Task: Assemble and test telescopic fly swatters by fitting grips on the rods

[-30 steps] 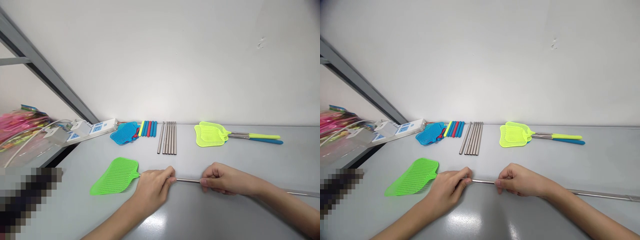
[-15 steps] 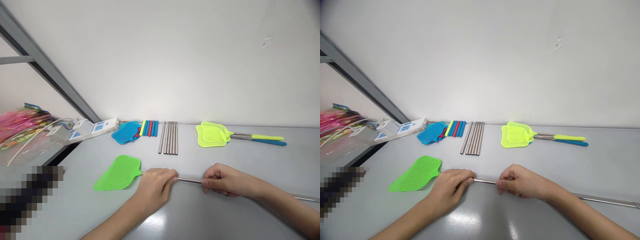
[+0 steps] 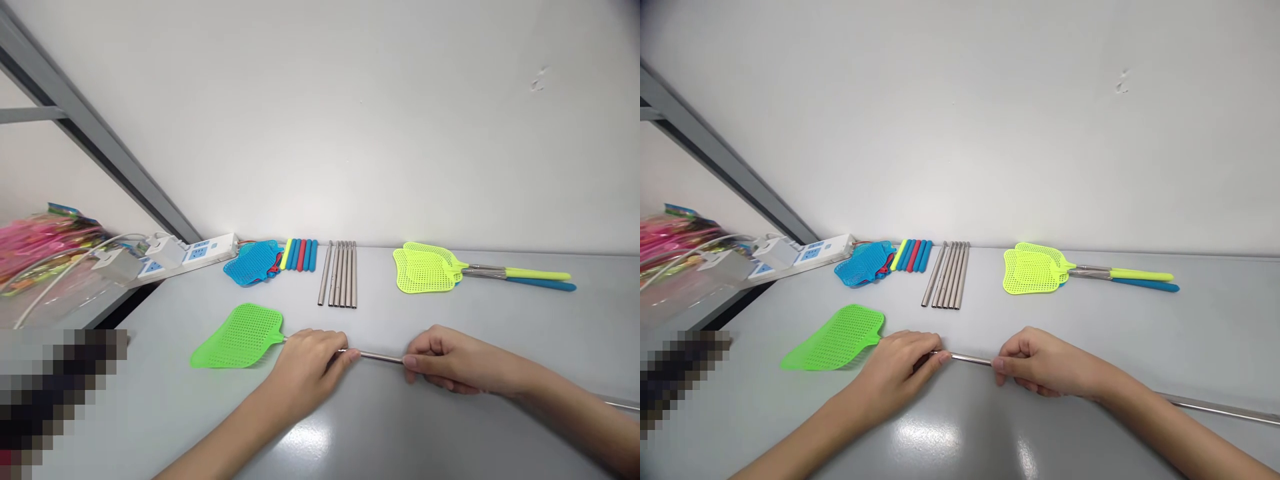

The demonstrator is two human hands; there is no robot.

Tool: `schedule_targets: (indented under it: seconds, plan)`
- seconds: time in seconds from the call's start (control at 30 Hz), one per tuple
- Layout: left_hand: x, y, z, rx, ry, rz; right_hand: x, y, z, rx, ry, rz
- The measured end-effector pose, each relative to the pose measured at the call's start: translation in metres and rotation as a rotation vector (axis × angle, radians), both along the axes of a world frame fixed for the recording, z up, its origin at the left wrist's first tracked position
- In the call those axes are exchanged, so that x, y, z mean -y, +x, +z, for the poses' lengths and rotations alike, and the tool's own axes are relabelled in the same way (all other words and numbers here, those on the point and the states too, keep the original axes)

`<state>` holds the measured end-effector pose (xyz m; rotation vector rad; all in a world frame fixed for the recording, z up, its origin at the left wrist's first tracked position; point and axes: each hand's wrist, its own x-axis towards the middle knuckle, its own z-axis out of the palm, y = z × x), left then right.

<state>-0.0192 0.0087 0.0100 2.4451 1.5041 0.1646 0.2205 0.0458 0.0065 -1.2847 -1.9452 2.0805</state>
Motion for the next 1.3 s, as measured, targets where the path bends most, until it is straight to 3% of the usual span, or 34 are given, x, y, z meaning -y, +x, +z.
schedule_targets:
  seconds: [0.2,0.5,1.3]
  plan:
    - [0.000,-0.001,0.003,-0.011,0.002,0.021,0.000,0.000,0.002,0.020,-0.001,0.000]
    - [-0.008,-0.011,0.007,-0.108,0.104,0.313,0.000,-0.001,0.002,0.002,-0.014,-0.019]
    - [-0.001,-0.003,-0.004,0.094,-0.009,0.376,-0.001,0.000,0.000,0.058,0.011,-0.018]
